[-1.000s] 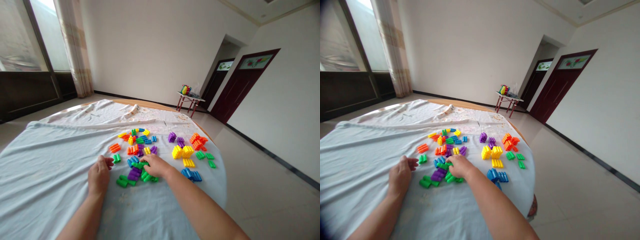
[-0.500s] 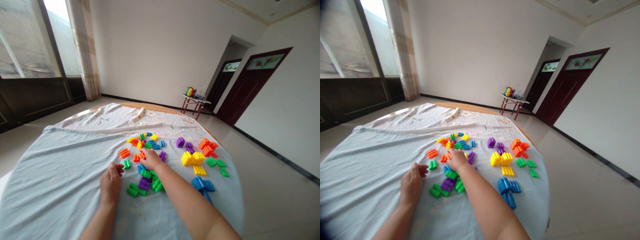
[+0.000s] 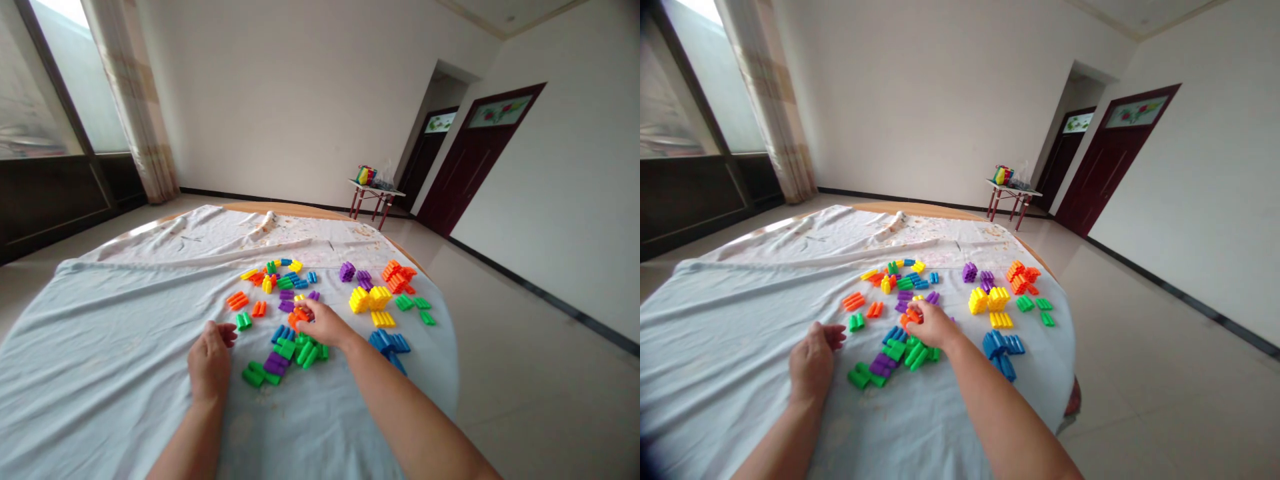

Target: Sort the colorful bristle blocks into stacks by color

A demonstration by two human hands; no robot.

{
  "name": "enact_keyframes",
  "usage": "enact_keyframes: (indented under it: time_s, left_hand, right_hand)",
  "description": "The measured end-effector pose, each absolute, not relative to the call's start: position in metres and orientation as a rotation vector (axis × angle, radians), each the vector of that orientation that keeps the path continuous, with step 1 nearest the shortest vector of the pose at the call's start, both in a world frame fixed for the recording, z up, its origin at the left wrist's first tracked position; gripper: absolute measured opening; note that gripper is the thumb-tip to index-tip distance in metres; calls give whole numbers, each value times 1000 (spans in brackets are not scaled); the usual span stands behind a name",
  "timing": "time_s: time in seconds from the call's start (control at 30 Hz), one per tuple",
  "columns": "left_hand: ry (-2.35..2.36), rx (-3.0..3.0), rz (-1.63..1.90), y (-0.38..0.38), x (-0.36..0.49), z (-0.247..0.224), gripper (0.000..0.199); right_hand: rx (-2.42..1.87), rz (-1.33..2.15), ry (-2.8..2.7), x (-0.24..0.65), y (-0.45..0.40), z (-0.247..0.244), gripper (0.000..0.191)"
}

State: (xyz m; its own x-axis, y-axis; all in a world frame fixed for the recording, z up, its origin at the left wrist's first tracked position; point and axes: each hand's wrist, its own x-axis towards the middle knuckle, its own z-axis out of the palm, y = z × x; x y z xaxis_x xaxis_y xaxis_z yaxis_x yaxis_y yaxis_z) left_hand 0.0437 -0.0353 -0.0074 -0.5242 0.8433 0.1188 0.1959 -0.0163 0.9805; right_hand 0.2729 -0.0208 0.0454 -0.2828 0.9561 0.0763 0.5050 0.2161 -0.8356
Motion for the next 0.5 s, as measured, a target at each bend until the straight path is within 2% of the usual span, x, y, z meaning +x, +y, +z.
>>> enact_keyframes:
  time_s: [0.1, 0.27, 0.43, 0.5]
  left_hand:
    - [1744, 1094, 1582, -34, 44, -7, 61]
    - [1762, 1108, 1581, -34, 43, -6, 61]
    - [1793, 1117, 1570, -35, 41, -4, 58]
    - [1819, 1127, 1551, -34, 40, -3, 58]
  right_hand:
    - [-1318, 994, -1785, 280, -39, 43, 40]
    - [-1305, 1047, -1738, 291, -63, 42, 45]
    - [-1365, 628, -2056, 298, -73, 46, 25]
    - [-1384, 490, -2099, 300, -74, 49, 24]
